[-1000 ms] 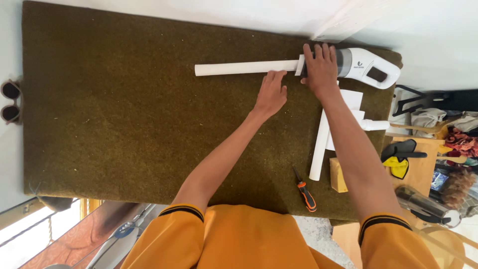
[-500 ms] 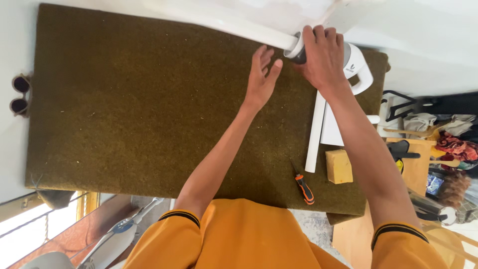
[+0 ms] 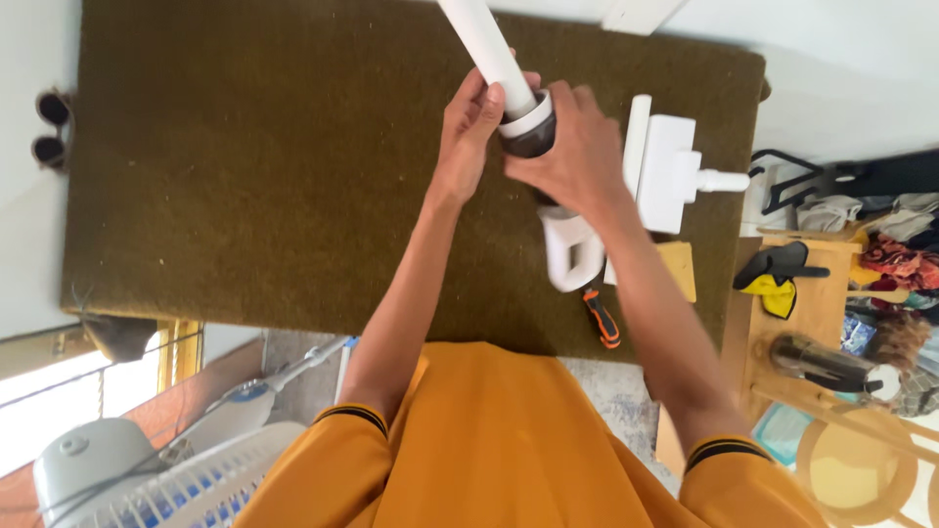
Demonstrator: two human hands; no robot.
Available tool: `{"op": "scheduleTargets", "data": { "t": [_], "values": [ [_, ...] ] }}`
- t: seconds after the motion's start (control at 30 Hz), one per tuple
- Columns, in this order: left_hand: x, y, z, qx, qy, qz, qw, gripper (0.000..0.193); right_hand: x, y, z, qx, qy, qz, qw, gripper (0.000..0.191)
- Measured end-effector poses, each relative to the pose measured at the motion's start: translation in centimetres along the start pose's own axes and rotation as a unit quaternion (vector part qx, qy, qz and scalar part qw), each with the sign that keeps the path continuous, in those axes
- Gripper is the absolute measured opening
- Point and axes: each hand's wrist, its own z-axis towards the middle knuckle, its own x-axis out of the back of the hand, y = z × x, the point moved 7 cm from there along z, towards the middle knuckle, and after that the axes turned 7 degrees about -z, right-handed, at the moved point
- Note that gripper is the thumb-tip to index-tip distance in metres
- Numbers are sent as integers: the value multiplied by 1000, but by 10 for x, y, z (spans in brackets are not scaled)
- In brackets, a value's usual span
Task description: The person removes the front grille from a pedestal fan, wipes the blades, and reattaches the grille. They then wipe the wand, floor head, dust cup, and filter of a cordless vacuum cleaner with a sponge, separating the wand sections.
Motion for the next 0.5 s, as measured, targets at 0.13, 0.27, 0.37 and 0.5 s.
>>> {"op": "scheduleTargets", "data": {
  "t": [0.13, 0.27, 0.37, 0.5],
  "values": [
    [7, -10, -20, 65, -20, -56, 996, 53, -29, -5, -30, -68, -52, 157, 984, 65],
    [14, -33, -37, 127, 5, -55, 990, 47, -62, 1, -52, -142, -90, 235, 957, 69],
    [15, -42, -49, 91, 44, -33, 994, 37, -81, 7, -66, -173, -96, 234, 952, 69],
    [21, -50, -68, 112, 102, 31, 988, 32, -102, 12, -83, -212, -118, 250, 937, 67]
  ]
}}
